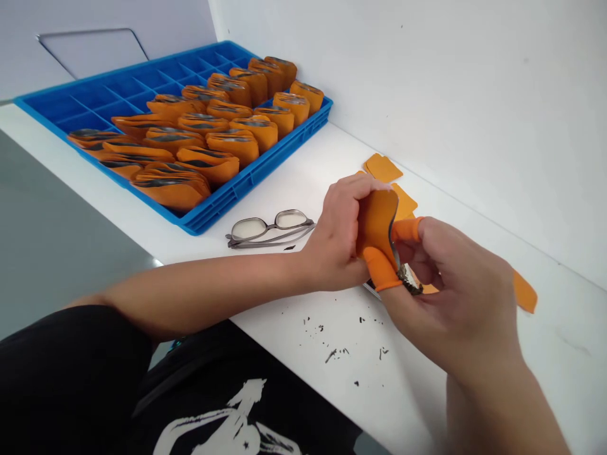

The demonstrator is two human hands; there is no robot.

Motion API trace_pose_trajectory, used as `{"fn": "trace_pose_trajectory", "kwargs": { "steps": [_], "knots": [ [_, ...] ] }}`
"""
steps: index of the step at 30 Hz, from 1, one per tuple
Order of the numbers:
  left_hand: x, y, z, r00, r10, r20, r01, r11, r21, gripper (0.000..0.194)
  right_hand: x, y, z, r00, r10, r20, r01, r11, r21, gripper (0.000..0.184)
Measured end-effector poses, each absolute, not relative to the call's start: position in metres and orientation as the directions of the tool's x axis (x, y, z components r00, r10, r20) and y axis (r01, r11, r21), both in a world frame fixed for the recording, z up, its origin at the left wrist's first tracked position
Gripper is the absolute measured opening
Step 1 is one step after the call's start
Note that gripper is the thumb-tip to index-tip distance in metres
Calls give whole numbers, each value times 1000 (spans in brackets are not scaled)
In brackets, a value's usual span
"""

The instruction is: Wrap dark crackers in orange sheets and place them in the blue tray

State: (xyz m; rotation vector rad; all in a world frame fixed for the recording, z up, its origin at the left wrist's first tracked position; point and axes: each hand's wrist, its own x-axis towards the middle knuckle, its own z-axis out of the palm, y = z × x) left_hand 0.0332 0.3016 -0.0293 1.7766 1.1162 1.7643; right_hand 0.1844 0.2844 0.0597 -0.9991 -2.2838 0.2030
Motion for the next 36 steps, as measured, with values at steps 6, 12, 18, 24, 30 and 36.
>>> {"fn": "trace_pose_trajectory", "kwargs": {
  "steps": [6, 12, 18, 24, 30, 36],
  "knots": [
    [34, 304, -30, -157, 590, 792, 363, -712, 601, 63, 187, 282, 56, -487, 666, 564, 608, 723, -329, 25],
    [31, 297, -21, -9, 693, 721, 189, -707, 681, 36, 184, 285, 56, -464, 650, 603, 597, 732, -329, 54],
    [29, 296, -14, 6, 790, 613, 76, -611, 788, 29, 186, 288, 52, -450, 603, 659, 640, 732, -233, 48],
    [27, 298, -15, 74, 781, 620, 52, -624, 780, 30, 196, 300, 48, -581, 257, 772, 511, 853, 100, 45],
    [27, 301, -19, 152, 738, 657, -67, -656, 752, 37, 207, 312, 53, -620, 214, 755, 395, 917, 64, 40],
    [29, 303, -20, 263, 765, 588, -50, -598, 800, 32, 209, 304, 64, -770, 216, 601, 454, 847, 277, 38]
  ]
}}
